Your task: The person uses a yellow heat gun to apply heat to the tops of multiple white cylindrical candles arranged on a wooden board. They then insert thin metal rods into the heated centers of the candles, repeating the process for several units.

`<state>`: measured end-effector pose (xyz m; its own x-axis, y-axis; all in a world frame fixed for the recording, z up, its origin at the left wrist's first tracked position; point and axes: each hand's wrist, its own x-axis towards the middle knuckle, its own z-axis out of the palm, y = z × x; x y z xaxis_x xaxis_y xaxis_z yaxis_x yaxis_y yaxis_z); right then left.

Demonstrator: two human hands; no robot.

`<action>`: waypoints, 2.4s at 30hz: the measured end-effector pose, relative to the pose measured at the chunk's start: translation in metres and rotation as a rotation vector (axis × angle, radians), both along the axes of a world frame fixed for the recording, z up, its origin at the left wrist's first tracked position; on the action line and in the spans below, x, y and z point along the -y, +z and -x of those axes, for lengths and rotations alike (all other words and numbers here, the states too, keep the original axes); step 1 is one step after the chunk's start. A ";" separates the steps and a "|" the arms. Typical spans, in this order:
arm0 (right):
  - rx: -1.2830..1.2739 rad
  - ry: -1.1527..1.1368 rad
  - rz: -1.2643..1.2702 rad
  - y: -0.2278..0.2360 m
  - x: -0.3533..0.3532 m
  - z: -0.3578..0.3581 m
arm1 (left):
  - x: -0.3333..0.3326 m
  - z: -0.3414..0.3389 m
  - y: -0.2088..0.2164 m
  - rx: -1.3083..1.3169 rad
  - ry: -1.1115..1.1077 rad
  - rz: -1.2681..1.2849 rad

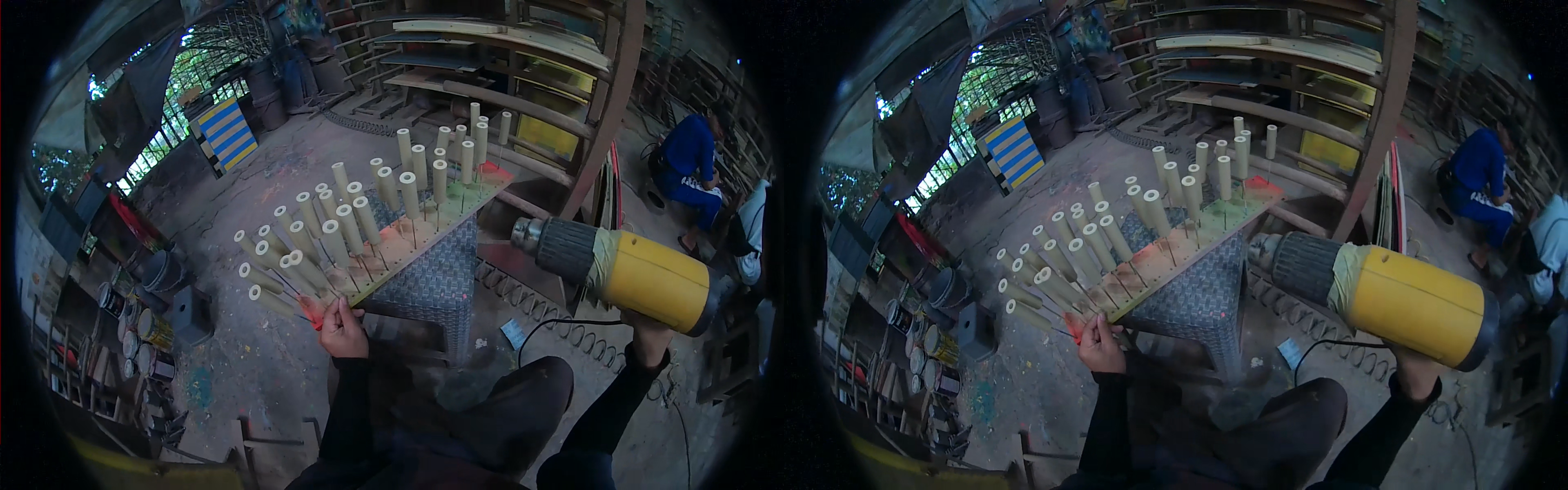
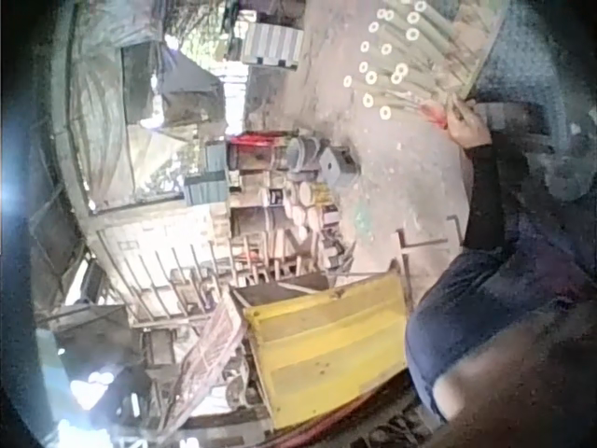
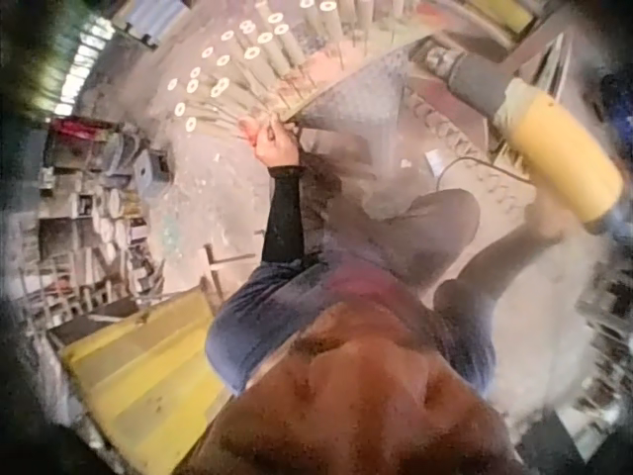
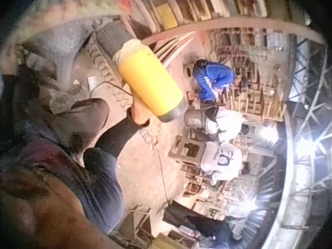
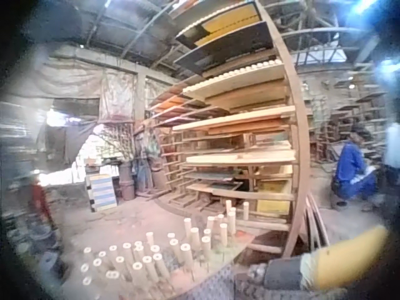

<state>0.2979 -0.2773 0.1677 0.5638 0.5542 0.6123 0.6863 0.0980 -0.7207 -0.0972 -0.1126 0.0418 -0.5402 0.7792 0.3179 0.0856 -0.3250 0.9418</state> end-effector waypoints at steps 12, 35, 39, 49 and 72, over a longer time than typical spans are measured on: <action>-0.219 0.077 -0.024 0.016 -0.024 0.007 | 0.021 0.015 -0.021 -0.040 0.027 -0.051; -0.174 0.043 -0.221 -0.009 -0.043 -0.035 | 0.004 0.080 -0.019 0.191 -0.353 -0.048; -0.215 0.054 -0.198 -0.015 -0.036 -0.045 | -0.011 0.097 -0.028 0.237 -0.387 -0.020; -0.228 0.020 -0.187 -0.015 -0.032 -0.055 | -0.042 0.129 -0.030 0.237 -0.478 0.051; -0.279 0.134 -0.216 -0.005 -0.052 -0.041 | -0.110 0.179 -0.034 0.275 -0.709 0.114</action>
